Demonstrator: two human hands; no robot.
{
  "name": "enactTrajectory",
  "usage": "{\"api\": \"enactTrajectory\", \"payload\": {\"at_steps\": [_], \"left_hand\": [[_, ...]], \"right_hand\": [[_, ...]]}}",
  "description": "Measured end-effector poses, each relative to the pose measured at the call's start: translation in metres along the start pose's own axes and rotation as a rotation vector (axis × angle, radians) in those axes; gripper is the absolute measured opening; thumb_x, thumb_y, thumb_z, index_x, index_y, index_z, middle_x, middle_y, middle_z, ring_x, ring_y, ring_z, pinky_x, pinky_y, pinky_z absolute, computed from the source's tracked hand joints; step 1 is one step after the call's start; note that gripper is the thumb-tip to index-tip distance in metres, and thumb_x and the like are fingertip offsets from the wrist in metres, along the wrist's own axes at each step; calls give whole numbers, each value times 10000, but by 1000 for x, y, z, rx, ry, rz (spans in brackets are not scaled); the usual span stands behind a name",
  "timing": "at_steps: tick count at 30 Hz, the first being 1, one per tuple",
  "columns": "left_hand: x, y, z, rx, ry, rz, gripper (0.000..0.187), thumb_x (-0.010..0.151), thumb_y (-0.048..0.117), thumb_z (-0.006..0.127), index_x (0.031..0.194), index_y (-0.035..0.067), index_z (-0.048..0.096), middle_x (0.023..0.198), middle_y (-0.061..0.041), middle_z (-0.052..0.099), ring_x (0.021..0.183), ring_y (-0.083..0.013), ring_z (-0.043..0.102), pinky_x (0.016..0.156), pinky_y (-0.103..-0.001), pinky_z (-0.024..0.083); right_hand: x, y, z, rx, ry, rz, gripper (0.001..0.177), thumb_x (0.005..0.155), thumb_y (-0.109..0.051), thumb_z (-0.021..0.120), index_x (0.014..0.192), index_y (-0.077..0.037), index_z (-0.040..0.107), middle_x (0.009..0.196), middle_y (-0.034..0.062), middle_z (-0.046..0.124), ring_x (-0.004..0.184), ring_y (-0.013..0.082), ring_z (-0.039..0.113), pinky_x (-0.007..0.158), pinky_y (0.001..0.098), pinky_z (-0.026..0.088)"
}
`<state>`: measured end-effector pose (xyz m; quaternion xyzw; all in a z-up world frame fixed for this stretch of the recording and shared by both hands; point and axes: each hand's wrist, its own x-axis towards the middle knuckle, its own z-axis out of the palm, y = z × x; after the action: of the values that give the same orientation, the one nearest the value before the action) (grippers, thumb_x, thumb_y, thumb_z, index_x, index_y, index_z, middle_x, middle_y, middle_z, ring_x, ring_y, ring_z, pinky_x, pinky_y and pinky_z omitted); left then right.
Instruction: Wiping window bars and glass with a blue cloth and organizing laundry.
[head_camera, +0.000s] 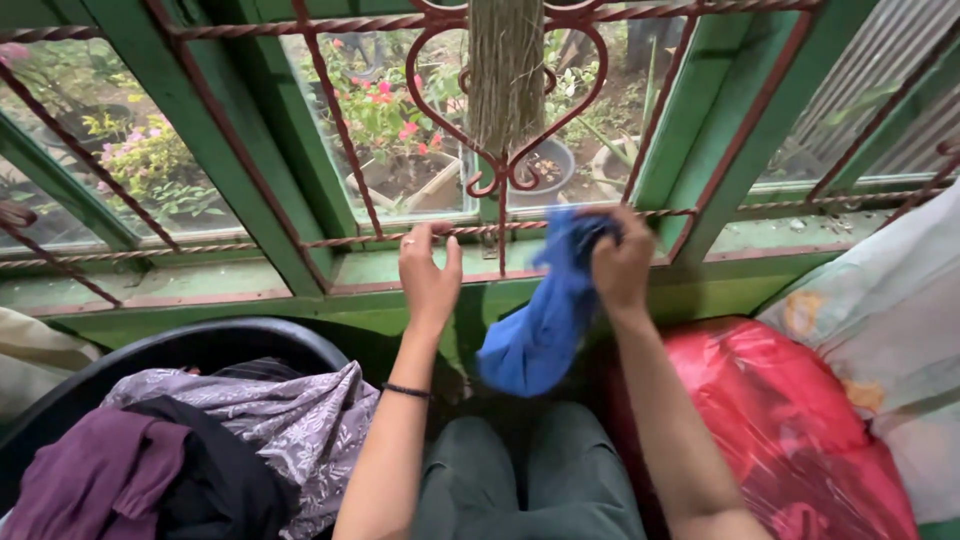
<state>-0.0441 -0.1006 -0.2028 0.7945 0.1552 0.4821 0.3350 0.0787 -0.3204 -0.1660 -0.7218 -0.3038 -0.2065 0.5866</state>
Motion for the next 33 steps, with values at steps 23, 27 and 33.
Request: {"api": "enactTrajectory", "payload": {"at_steps": [23, 27, 33], "left_hand": [[152, 97, -9, 594, 147, 324, 1186, 863, 498, 811, 1674, 141, 22, 1718, -216, -16, 1603, -394, -40, 1253, -703, -28], [113, 99, 7, 564, 189, 372, 1173, 899, 478, 802, 1685, 160, -9, 1722, -198, -66, 1604, -392, -68, 1229, -725, -11], [72, 87, 27, 478, 58, 299, 1148, 883, 467, 773, 1673, 120, 17, 1721, -210, -54, 1609, -382, -54, 1235, -732, 11]], "right_hand": [[157, -83, -11, -526, 48, -577, 601, 879, 16, 603, 1463, 61, 468, 1295, 304, 625, 1217, 483, 559, 1056, 565, 393], [104, -60, -24, -91, -169, -442, 555, 961, 49, 485, 1512, -19, 498, 1167, 243, 692, 1131, 392, 730, 1008, 409, 563], [98, -11, -15, 361, -227, -223, 335, 1026, 47, 422, 1344, 9, 517, 1118, 97, 645, 1029, 168, 616, 906, 305, 529]]}}
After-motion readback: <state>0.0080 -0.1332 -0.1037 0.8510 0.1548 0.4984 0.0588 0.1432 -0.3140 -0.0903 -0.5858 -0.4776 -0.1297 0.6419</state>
